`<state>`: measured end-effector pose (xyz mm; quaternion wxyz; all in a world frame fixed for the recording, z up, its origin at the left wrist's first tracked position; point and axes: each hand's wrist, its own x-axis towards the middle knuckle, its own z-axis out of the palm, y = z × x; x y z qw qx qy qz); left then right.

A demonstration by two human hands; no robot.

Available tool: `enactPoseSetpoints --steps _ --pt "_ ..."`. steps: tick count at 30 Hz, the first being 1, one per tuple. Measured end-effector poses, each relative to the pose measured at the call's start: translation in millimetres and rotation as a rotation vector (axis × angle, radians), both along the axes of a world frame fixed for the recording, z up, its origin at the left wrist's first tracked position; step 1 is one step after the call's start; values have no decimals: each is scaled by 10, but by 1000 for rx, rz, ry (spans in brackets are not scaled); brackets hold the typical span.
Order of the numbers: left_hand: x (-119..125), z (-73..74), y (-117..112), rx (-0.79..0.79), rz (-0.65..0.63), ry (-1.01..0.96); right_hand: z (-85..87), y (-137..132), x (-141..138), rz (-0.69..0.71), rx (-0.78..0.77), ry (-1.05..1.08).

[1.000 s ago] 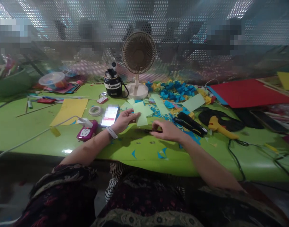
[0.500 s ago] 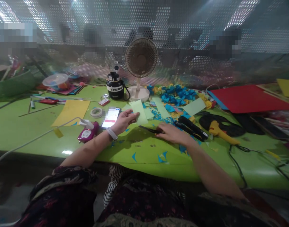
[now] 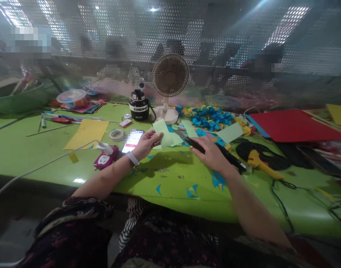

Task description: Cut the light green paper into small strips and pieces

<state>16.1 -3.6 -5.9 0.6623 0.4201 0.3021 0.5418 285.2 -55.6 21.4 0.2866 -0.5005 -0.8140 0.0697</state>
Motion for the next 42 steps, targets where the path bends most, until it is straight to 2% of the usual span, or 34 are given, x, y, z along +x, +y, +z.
enactPoseSetpoints --steps 3,6,21,36,42 --pt "-17 -25 24 -3 15 13 71 -63 35 -3 111 -96" --pt "-30 -33 26 12 5 19 95 -103 42 16 143 -132" --pt "-27 -10 -1 19 -3 32 148 -146 54 48 105 -104" --pt "-13 10 -29 12 11 44 132 -141 62 64 85 -88" --pt "0 22 -57 33 -2 105 135 -154 42 66 39 -128"
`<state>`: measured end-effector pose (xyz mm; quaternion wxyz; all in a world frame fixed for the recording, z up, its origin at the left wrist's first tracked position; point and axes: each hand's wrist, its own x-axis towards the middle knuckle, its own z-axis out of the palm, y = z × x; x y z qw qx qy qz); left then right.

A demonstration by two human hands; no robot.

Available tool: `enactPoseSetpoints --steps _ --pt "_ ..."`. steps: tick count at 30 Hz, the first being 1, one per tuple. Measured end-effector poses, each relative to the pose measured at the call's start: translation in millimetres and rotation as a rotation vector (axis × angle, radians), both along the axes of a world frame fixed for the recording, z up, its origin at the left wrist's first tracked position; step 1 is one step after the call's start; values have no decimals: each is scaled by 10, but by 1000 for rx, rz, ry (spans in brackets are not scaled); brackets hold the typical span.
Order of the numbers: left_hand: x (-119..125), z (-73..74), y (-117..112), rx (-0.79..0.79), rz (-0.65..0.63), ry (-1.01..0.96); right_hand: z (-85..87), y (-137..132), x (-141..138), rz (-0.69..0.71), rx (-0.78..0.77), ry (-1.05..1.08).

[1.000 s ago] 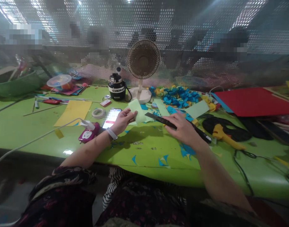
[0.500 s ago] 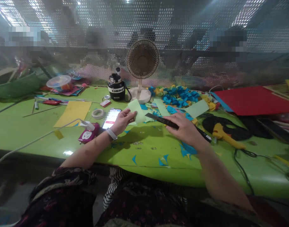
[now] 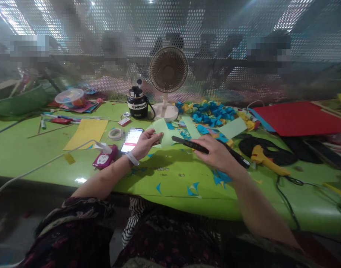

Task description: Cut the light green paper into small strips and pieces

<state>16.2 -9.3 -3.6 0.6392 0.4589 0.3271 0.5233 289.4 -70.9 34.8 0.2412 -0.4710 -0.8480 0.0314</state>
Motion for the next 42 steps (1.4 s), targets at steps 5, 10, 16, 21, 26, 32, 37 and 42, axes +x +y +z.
enactPoseSetpoints --steps 5,10,16,21,26,32,37,42 --pt "22 -37 -23 11 -16 51 -23 -6 -53 19 -21 -50" --pt "42 -25 -44 23 -40 76 -55 5 -72 74 -15 -86" --pt "46 -19 -50 17 -53 80 -85 32 -60 104 -18 -83" --pt "44 -71 -40 46 -80 92 -99 38 -70 104 -34 -88" --pt "28 -76 -13 36 -51 58 -76 42 -32 119 -61 -76" --pt "42 -60 -28 19 -48 24 -132 57 -80 125 -64 -18" --pt "59 -82 -35 11 -52 37 -151 57 -112 160 -113 2" --pt "59 -89 -40 5 -43 40 -127 61 -86 172 -154 1"
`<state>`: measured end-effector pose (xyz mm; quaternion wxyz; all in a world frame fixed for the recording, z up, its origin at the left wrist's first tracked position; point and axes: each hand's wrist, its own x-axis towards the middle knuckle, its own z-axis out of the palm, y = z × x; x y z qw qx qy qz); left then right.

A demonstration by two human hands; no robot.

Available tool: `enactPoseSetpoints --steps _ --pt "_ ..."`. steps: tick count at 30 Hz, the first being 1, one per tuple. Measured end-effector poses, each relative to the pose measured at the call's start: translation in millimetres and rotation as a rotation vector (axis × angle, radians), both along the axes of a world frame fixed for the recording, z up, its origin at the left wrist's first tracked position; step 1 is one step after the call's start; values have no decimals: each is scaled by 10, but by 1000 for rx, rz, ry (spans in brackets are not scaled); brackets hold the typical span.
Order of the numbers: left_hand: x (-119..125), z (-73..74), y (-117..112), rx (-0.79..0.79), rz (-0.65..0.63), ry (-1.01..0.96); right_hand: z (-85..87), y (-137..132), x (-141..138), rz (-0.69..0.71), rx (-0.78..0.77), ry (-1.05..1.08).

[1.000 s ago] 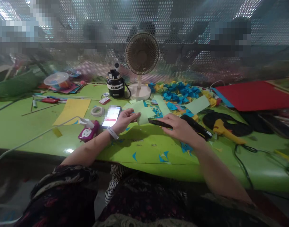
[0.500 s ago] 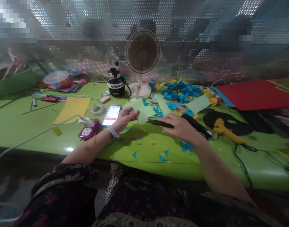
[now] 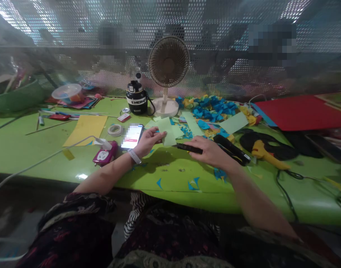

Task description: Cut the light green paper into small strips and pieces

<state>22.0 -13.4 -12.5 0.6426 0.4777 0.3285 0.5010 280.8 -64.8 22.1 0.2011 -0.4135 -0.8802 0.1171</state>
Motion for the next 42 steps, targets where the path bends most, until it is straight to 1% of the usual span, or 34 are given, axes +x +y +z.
enactPoseSetpoints --steps 6,9,12,18,21,26,28,30,32,36,37,40,42 --pt "14 -11 -25 48 -46 14 -86 14 -50 8 45 -5" --pt "7 -19 -16 25 -40 8 -89 24 -31 32 46 -14" --pt "5 -23 -12 1 -37 -3 -80 29 -18 24 55 -25" --pt "21 -9 -27 -4 -32 -11 -125 15 -84 8 68 -28" --pt "3 18 -4 -25 -4 -28 -156 15 -96 37 30 -56" --pt "-20 40 21 -53 58 -34 -172 -21 -151 162 -140 -101" --pt "-8 39 4 -54 60 0 -155 -54 -188 187 -183 -120" --pt "10 37 -23 -44 40 21 -131 -80 -219 192 -187 -121" --pt "30 35 -51 -44 22 20 -111 -89 -242 145 -165 -63" --pt "87 8 -121 -58 -18 45 -116 -70 -296 -150 -86 211" --pt "105 -3 -143 -52 -36 60 -127 -65 -316 -200 -83 267" --pt "151 -31 -197 -8 -103 95 -164 -50 -370 -238 -115 355" --pt "159 -40 -204 -3 -121 103 -183 -24 -374 -261 -147 387"
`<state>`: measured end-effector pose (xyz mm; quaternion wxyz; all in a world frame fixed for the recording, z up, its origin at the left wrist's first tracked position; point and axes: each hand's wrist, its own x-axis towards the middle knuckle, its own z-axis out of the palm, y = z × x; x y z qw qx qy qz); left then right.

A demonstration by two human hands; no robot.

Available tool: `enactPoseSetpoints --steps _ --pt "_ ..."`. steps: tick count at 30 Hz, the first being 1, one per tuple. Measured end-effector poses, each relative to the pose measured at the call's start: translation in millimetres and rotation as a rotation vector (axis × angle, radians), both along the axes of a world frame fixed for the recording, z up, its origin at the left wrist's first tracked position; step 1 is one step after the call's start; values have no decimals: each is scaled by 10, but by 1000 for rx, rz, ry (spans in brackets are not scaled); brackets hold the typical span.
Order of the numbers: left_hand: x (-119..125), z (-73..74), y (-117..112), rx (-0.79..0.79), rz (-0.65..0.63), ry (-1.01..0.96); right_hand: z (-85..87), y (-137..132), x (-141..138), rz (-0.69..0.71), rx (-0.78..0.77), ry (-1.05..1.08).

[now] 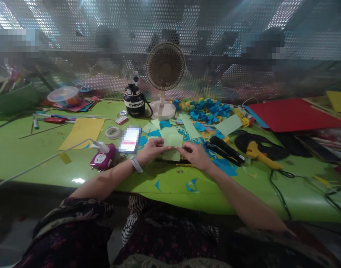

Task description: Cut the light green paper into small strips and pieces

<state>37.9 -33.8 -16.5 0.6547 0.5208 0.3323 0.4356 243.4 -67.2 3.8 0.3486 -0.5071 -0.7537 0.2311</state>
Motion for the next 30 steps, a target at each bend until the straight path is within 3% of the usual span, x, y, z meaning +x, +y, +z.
enactPoseSetpoints --steps 5,8,10,13,14,17,20,26,30 --pt "-71 -11 105 -54 149 -31 -65 191 170 -79 -195 92" --pt "-108 -20 160 -59 204 -37 -125 312 310 -134 -234 -10" --pt "-108 -18 162 -71 181 -47 -147 338 360 -199 -192 -192" --pt "-83 5 124 -112 101 -64 -133 274 327 -309 38 -328" --pt "-74 14 107 -123 72 -63 -120 232 292 -281 137 -305" --pt "-53 39 59 -134 -10 -63 -85 97 164 37 374 -217" --pt "-44 43 24 -144 -61 -66 -70 0 75 208 460 -213" --pt "-37 22 6 -166 -82 -71 -68 -87 4 225 402 -66" --pt "-15 29 -29 -150 -116 -87 -85 -100 -55 57 392 91"
